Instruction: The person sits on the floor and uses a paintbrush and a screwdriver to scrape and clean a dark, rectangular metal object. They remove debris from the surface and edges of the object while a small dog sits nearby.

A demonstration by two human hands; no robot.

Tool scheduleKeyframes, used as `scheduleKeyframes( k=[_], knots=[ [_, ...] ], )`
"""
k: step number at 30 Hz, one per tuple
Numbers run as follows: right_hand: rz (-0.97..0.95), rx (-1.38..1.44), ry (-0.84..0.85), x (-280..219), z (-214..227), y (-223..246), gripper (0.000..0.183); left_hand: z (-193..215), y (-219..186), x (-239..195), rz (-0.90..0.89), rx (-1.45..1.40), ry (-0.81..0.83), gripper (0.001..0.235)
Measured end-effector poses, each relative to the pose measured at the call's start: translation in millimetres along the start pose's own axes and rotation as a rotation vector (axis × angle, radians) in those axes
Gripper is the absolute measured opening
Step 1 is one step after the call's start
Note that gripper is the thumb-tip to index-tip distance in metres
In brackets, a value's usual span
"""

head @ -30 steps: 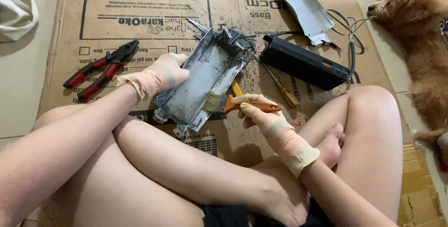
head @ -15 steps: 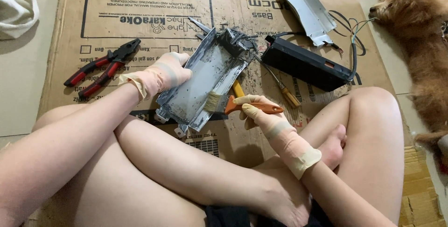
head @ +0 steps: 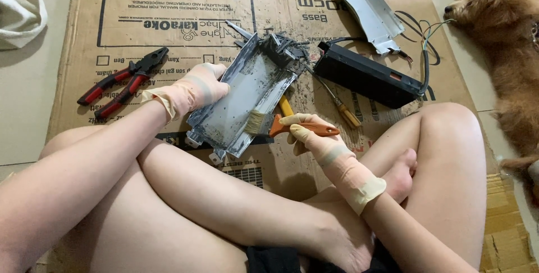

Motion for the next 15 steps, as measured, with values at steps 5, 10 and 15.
scheduleKeyframes(
  k=[5, 10, 15],
  knots=[
    [-0.006, 0.009, 0.005, -1, 0, 2, 0.026, -2, 5, 10, 0.0, 0.004, -0.004, 0.053],
    [-0.004, -0.005, -0.002, -2, -1, 3, 0.025, -3, 5, 12, 0.003, 0.024, -0.001, 0.05],
    [0.003, -0.002, -0.019, -3, -2, 8, 0.026, -3, 5, 12, 0.01, 0.034, -0.008, 0.048]
  ],
)
Point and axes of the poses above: each hand's wrist, its own x-axis towards the middle knuckle, its own z-axis out of the back of the hand, y = z × x, the point moved 8 cm from there along x, towards the middle knuckle, and after that the axes turned 4 degrees about z, right-handed, at the moved point
